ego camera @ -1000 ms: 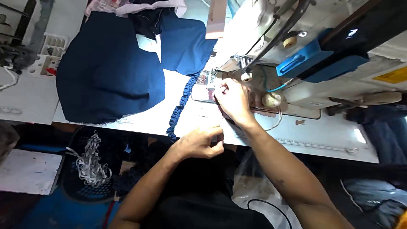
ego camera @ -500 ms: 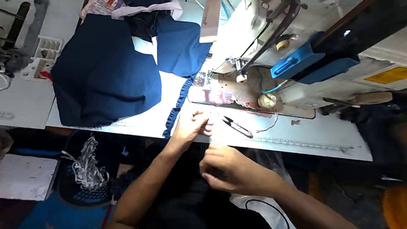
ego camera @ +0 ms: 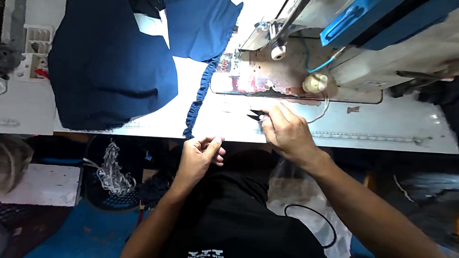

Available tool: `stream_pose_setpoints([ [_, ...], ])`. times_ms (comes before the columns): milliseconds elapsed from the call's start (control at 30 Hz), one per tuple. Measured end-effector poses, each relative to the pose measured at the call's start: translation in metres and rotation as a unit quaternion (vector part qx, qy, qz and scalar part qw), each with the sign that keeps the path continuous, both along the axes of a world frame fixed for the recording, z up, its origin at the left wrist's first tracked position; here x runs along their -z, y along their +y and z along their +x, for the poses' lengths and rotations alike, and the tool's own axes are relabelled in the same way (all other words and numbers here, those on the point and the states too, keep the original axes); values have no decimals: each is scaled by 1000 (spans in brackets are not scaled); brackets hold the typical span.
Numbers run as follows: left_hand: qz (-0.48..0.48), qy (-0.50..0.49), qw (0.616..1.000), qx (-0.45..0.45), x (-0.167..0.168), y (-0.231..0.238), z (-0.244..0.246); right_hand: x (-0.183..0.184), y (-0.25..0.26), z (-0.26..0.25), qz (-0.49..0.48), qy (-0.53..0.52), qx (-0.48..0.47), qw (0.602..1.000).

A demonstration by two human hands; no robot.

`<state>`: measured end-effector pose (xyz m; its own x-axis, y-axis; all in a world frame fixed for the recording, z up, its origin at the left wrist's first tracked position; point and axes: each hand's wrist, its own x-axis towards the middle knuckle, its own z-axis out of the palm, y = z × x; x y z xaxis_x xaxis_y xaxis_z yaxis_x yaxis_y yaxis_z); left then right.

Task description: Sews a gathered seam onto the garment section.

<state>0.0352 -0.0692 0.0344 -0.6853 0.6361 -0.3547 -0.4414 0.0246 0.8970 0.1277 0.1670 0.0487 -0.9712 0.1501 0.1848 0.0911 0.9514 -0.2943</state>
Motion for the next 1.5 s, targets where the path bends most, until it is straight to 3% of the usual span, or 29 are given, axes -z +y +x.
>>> stream_pose_setpoints([
  [100,-4,-2,1000,5,1,-3,3,-5,-18,-8,-52,-7,-36,998],
  [267,-16,4,1000,5,3,-5,3,5,-39,-21,40,87,-97,991],
  [733,-26,47,999,0,11,1,-1,19,-41,-32,40,98,-130,986],
  [867,-24,104,991,75,4,-6,-5,19,-37,-28,29,96,-114,988],
  [967,-59,324,932,149,-6,-15,-20,14,-18,-20,14,61,-51,997],
  [1067,-194,564,797,91,-12,-10,-50,11,7,-13,21,8,47,999],
  [1200,-288,653,697,70,5,9,-86,16,20,-10,56,-11,109,992],
  [1333,-335,660,665,102,16,21,-61,14,3,-17,66,28,107,992],
  [1500,-299,656,686,95,0,20,-51,16,-35,-44,2,43,61,997],
])
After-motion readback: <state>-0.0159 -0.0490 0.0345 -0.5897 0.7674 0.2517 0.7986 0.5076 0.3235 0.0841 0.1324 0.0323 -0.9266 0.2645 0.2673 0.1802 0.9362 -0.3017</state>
